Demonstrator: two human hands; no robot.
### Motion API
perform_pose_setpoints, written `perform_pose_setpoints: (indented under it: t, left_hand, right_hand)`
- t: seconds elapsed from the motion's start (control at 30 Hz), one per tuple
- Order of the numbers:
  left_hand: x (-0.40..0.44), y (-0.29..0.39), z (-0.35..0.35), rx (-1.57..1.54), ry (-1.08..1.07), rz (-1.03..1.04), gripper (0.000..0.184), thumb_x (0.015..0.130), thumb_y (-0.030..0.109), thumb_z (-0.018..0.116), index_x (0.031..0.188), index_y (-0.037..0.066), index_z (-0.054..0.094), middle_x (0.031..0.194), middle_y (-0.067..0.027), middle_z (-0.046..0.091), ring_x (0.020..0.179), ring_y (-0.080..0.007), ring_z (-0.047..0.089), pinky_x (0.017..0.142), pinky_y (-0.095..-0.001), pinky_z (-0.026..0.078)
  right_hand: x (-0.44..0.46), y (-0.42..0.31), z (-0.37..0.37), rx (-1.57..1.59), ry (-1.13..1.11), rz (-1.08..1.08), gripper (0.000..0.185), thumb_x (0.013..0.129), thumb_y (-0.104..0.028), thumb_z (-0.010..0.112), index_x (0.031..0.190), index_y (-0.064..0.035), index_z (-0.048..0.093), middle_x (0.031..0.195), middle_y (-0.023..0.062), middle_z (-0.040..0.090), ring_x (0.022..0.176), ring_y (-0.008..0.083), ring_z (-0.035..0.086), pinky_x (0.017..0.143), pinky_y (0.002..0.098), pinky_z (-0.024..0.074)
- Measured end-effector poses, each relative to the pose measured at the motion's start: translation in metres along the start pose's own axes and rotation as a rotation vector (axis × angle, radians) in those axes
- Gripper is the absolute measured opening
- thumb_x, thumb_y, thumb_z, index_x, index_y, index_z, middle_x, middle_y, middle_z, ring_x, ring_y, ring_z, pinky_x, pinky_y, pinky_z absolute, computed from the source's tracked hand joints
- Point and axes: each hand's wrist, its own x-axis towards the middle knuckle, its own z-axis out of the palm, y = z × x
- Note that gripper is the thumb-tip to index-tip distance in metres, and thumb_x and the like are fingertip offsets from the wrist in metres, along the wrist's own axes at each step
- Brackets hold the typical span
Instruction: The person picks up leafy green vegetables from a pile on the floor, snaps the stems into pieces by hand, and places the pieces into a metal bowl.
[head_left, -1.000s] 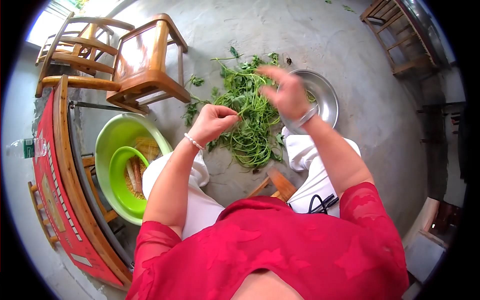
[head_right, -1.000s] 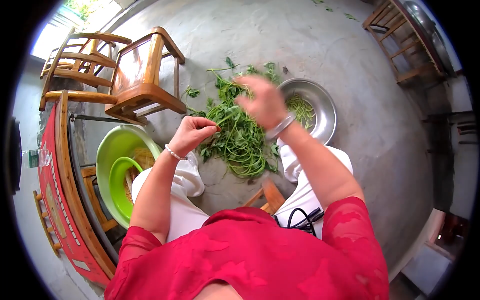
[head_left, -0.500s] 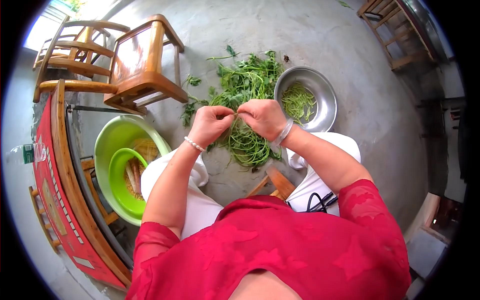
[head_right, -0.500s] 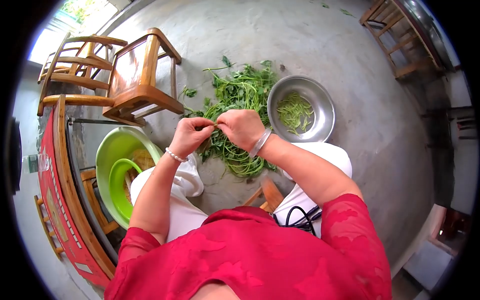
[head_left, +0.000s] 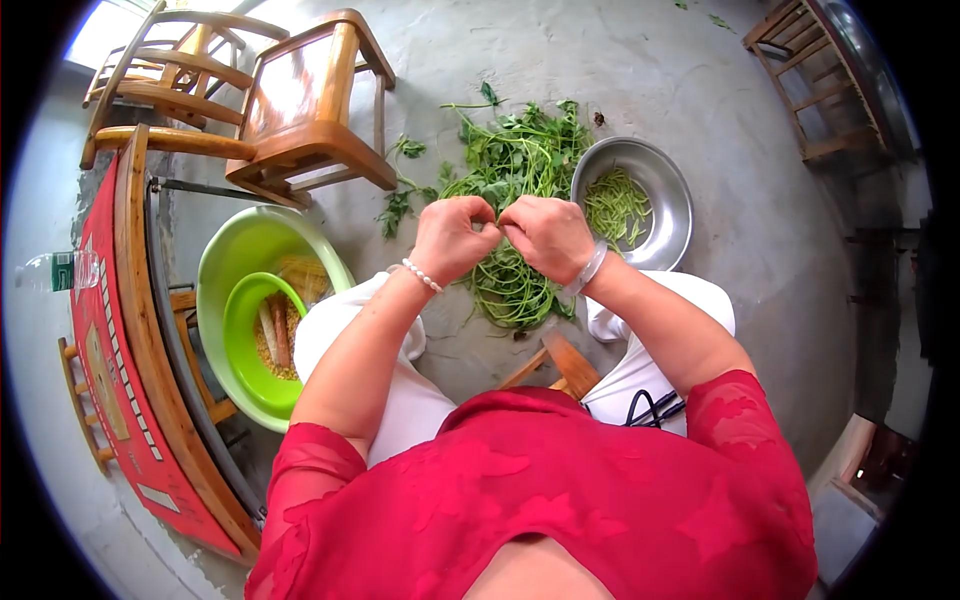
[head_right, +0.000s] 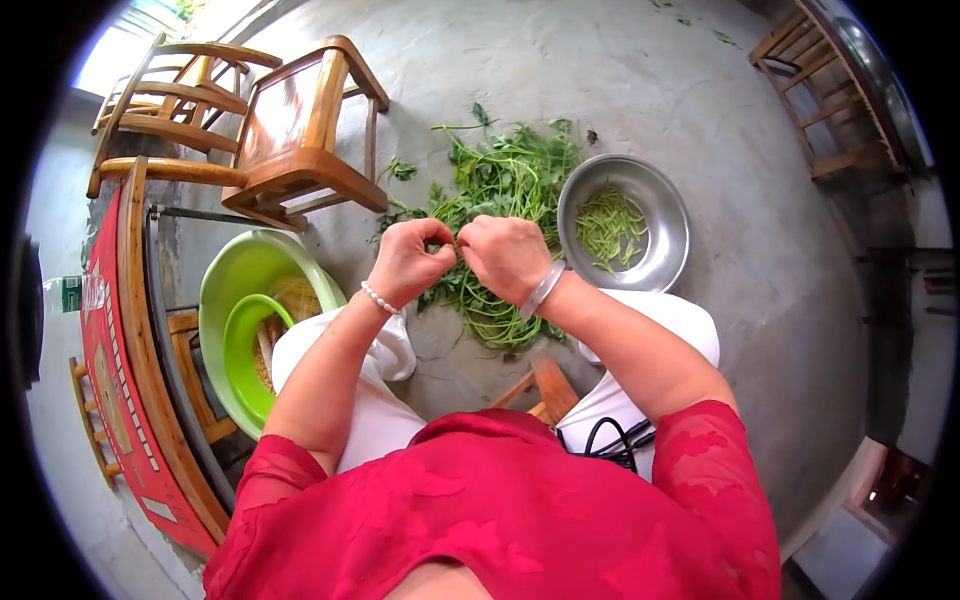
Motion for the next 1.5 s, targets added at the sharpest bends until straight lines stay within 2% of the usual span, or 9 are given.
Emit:
perform_pose_setpoints:
  t: [0.13, 0.33, 0.53, 0.7, 0.8, 1.1, 1.27, 1.43, 1.5]
  left_hand:
    - [0.000, 0.001, 0.000, -0.092, -0.065, -0.143, 0.010, 0.066, 0.007, 0.058, 0.072, -0.001, 0.061, 0.059, -0.0054, 0.056, 0.052, -0.0090, 0.051, 0.050, -0.0242, 0.042]
    - [0.003, 0.003, -0.003, -0.625, -0.188, -0.491, 0.006, 0.069, 0.006, 0.056, 0.071, 0.002, 0.059, 0.058, 0.0047, 0.049, 0.049, -0.0017, 0.041, 0.043, -0.0182, 0.030]
    - [0.006, -0.008, -0.002, -0.859, -0.242, -0.528, 0.003, 0.071, 0.005, 0.056, 0.072, 0.004, 0.059, 0.061, 0.0040, 0.052, 0.047, -0.0018, 0.041, 0.041, -0.0177, 0.029]
    - [0.006, -0.005, -0.008, -0.875, -0.280, -0.591, 0.003, 0.074, 0.007, 0.060, 0.075, 0.004, 0.060, 0.064, 0.0029, 0.054, 0.051, -0.0031, 0.045, 0.045, -0.0174, 0.034]
    - [0.007, -0.004, -0.006, -0.935, -0.251, -0.564, 0.004, 0.075, 0.007, 0.062, 0.076, 0.003, 0.060, 0.065, 0.0025, 0.054, 0.054, -0.0035, 0.047, 0.048, -0.0171, 0.035]
    - [0.006, -0.002, -0.010, -0.895, -0.293, -0.590, 0.006, 0.077, 0.010, 0.062, 0.078, 0.005, 0.060, 0.064, 0.0040, 0.053, 0.051, -0.0022, 0.044, 0.044, -0.0164, 0.031]
    - [0.006, 0.000, -0.013, -0.790, -0.296, -0.576, 0.007, 0.078, 0.012, 0.062, 0.077, 0.006, 0.059, 0.061, 0.0058, 0.050, 0.047, -0.0010, 0.039, 0.041, -0.0175, 0.027]
    - [0.005, -0.001, -0.013, -0.756, -0.292, -0.560, 0.007, 0.078, 0.011, 0.062, 0.076, 0.005, 0.058, 0.059, 0.0064, 0.048, 0.045, -0.0012, 0.038, 0.039, -0.0184, 0.026]
    - [0.005, -0.002, -0.014, -0.747, -0.286, -0.555, 0.006, 0.077, 0.010, 0.062, 0.076, 0.005, 0.059, 0.058, 0.0063, 0.047, 0.044, -0.0015, 0.037, 0.039, -0.0186, 0.026]
  right_hand:
    - [0.000, -0.002, -0.001, 0.041, 0.006, 0.018, 0.009, 0.076, -0.017, 0.058, 0.079, -0.0082, 0.059, 0.074, 0.0075, 0.057, 0.068, 0.0273, 0.058, 0.060, 0.0378, 0.0462]
    - [0.004, -0.006, -0.008, 0.135, 0.070, 0.022, 0.006, 0.073, -0.010, 0.062, 0.076, -0.0056, 0.062, 0.074, 0.0084, 0.059, 0.070, 0.0257, 0.057, 0.062, 0.0336, 0.0460]
    - [0.007, -0.002, -0.010, 0.213, 0.049, 0.058, 0.006, 0.072, -0.009, 0.064, 0.077, -0.0051, 0.063, 0.075, 0.0079, 0.059, 0.072, 0.0248, 0.056, 0.063, 0.0330, 0.0448]
    - [0.009, 0.000, -0.015, 0.162, 0.074, 0.001, 0.008, 0.074, -0.014, 0.061, 0.074, -0.0069, 0.063, 0.072, 0.0068, 0.057, 0.071, 0.0249, 0.056, 0.062, 0.0347, 0.0448]
    - [0.007, 0.004, -0.011, 0.280, 0.058, 0.098, 0.006, 0.073, -0.012, 0.062, 0.076, -0.0067, 0.064, 0.073, 0.0080, 0.059, 0.067, 0.0244, 0.058, 0.059, 0.0320, 0.0453]
    - [0.012, 0.013, -0.009, 1.004, 0.108, 0.484, 0.006, 0.079, -0.004, 0.060, 0.082, 0.0002, 0.064, 0.072, 0.0015, 0.062, 0.064, 0.0046, 0.053, 0.056, 0.0208, 0.0439]
    - [0.018, 0.020, -0.019, 1.022, 0.201, 0.517, 0.006, 0.086, -0.005, 0.052, 0.088, -0.0005, 0.055, 0.079, 0.0070, 0.065, 0.065, 0.0096, 0.060, 0.058, 0.0213, 0.0459]
    - [0.026, 0.023, -0.046, 0.889, 0.396, 0.513, 0.007, 0.086, -0.007, 0.053, 0.088, -0.0007, 0.056, 0.078, 0.0083, 0.065, 0.066, 0.0115, 0.061, 0.058, 0.0213, 0.0466]
    - [0.028, 0.039, -0.052, 0.980, 0.437, 0.554, 0.007, 0.086, -0.007, 0.053, 0.089, -0.0010, 0.056, 0.078, 0.0089, 0.065, 0.066, 0.0122, 0.062, 0.057, 0.0216, 0.0468]
